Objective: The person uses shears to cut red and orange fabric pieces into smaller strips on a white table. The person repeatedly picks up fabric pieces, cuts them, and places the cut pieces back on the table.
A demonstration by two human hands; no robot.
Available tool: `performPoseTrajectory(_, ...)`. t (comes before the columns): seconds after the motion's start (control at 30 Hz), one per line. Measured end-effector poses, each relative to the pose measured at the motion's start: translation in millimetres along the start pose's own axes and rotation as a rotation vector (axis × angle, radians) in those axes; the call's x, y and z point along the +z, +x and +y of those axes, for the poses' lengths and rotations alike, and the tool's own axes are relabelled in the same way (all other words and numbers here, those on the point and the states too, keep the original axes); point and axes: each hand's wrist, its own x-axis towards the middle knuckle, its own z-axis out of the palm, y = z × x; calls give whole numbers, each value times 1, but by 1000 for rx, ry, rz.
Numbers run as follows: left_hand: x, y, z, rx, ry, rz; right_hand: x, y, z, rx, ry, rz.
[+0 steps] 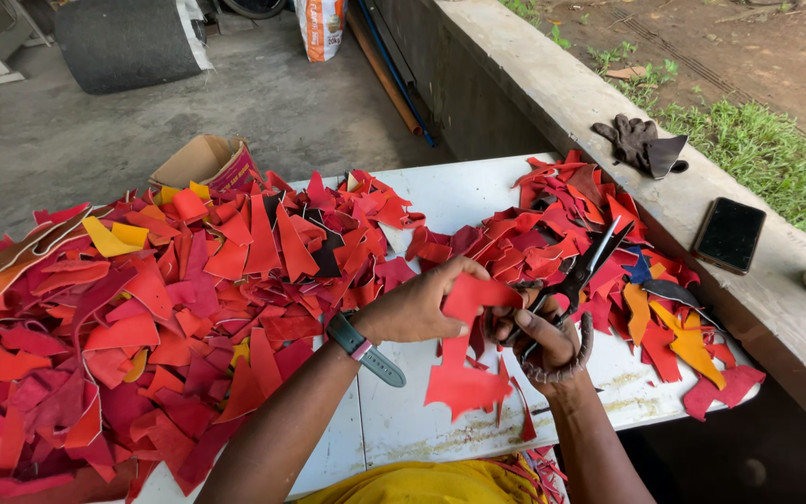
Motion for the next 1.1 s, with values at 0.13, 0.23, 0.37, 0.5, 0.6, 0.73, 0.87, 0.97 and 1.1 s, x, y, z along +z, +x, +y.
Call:
performPoseTrajectory(0.13,1,-5,-10,73,-149,-11,9,4,-5,67,173,29)
performPoseTrajectory(0.23,4,-5,-14,90,22,11,21,7,-6,-3,-168,60)
performPoseTrajectory(0.37,5,-4,-17,-113,173,62,37,13,2,169,-524,162)
performPoseTrajectory(0.5,1,-24,-36,-167,-272,67,35,17,0,23,-305,198)
performPoseTrajectory(0.6,10,-39,-54,173,-174,237,25,17,-2,-38,-226,174)
performPoseTrajectory(0.73,40,-35,-69,143,-250,513,16,10,7,-32,-148,347)
performPoseTrajectory(0.87,43,-39,-71,-71,-605,512,10,6,6,16,-109,371)
performPoseTrajectory(0.97,38,-44,-72,42,-561,564,5,-2,5,19,-134,319)
performPoseTrajectory(1.1,33,-50,-79,99,-467,598,1,-16,11,33,-301,296)
